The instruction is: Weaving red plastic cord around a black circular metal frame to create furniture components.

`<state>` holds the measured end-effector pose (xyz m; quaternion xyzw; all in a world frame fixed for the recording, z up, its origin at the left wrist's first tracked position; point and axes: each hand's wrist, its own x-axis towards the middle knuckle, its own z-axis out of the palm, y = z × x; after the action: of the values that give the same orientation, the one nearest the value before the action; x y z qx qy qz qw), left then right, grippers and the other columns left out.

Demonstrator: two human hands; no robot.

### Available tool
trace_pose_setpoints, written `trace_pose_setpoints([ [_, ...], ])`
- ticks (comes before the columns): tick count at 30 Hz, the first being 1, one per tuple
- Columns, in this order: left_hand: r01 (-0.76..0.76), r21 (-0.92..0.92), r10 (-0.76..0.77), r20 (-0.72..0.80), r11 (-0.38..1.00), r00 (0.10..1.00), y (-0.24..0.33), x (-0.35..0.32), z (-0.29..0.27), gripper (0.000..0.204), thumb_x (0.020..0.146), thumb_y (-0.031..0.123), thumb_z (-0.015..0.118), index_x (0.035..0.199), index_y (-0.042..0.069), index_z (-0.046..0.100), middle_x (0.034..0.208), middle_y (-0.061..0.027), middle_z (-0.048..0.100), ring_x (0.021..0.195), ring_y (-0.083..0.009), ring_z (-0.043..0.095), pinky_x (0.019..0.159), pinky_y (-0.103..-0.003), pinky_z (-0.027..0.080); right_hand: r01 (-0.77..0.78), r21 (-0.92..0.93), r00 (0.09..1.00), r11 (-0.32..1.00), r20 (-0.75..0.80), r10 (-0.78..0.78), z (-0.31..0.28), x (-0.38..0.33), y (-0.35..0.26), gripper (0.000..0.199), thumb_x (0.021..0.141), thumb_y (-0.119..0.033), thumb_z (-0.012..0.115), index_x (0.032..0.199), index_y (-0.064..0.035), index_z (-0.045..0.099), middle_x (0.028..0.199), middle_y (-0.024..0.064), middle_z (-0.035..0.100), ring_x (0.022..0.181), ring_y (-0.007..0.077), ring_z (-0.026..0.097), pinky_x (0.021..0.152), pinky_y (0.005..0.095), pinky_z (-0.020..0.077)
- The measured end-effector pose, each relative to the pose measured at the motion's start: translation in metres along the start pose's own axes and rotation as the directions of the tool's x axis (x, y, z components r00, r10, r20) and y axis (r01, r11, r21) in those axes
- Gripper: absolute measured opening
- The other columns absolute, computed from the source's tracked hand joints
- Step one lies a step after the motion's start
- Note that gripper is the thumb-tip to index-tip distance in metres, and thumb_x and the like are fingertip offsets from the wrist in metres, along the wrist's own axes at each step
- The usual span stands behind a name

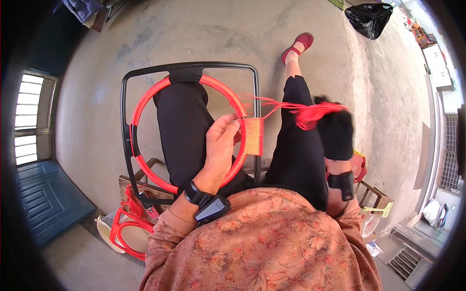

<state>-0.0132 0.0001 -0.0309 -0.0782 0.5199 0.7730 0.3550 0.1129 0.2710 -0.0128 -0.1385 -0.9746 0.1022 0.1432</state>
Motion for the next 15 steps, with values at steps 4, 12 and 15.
trace_pose_setpoints([
  [4, -0.094, -0.011, 0.094, 0.015, 0.996, 0.995, 0.001, -0.001, 0.003, 0.026, 0.098, 0.007, 0.055, 0.123, -0.002, 0.055, 0.101, -0.0084, 0.070, 0.088, -0.0114, 0.066, 0.080, -0.027, 0.052, -0.106, 0.989, 0.876, -0.099, 0.140, 0.461, -0.016, -0.022, 0.060, 0.023, 0.093, -0.015, 0.060, 0.113, -0.0018, 0.057, 0.101, 0.0075, 0.064, 0.090, 0.0189, 0.062, 0.080, 0.0302, 0.0524],
  [12, -0.151, 0.033, 0.149, 0.047, 0.988, 0.988, -0.004, -0.002, 0.000, 0.022, 0.096, 0.006, 0.060, 0.117, 0.000, 0.055, 0.101, -0.0081, 0.070, 0.088, -0.0114, 0.066, 0.079, -0.026, 0.054, -0.402, 0.776, 0.716, -0.486, 0.597, 0.361, 0.033, -0.015, -0.015, 0.024, 0.097, -0.025, 0.058, 0.106, -0.0029, 0.060, 0.093, 0.0038, 0.062, 0.081, 0.0139, 0.060, 0.069, 0.0279, 0.0506],
  [15, -0.137, 0.067, 0.134, 0.046, 0.988, 0.990, -0.003, -0.003, -0.001, 0.020, 0.096, 0.006, 0.060, 0.115, 0.001, 0.055, 0.102, -0.0086, 0.070, 0.088, -0.0111, 0.066, 0.078, -0.027, 0.055, -0.596, 0.800, 0.800, -0.073, 0.599, 0.030, 0.054, 0.006, -0.056, 0.024, 0.097, -0.025, 0.058, 0.101, -0.0018, 0.061, 0.081, 0.0045, 0.063, 0.072, 0.0133, 0.061, 0.065, 0.0272, 0.0502],
])
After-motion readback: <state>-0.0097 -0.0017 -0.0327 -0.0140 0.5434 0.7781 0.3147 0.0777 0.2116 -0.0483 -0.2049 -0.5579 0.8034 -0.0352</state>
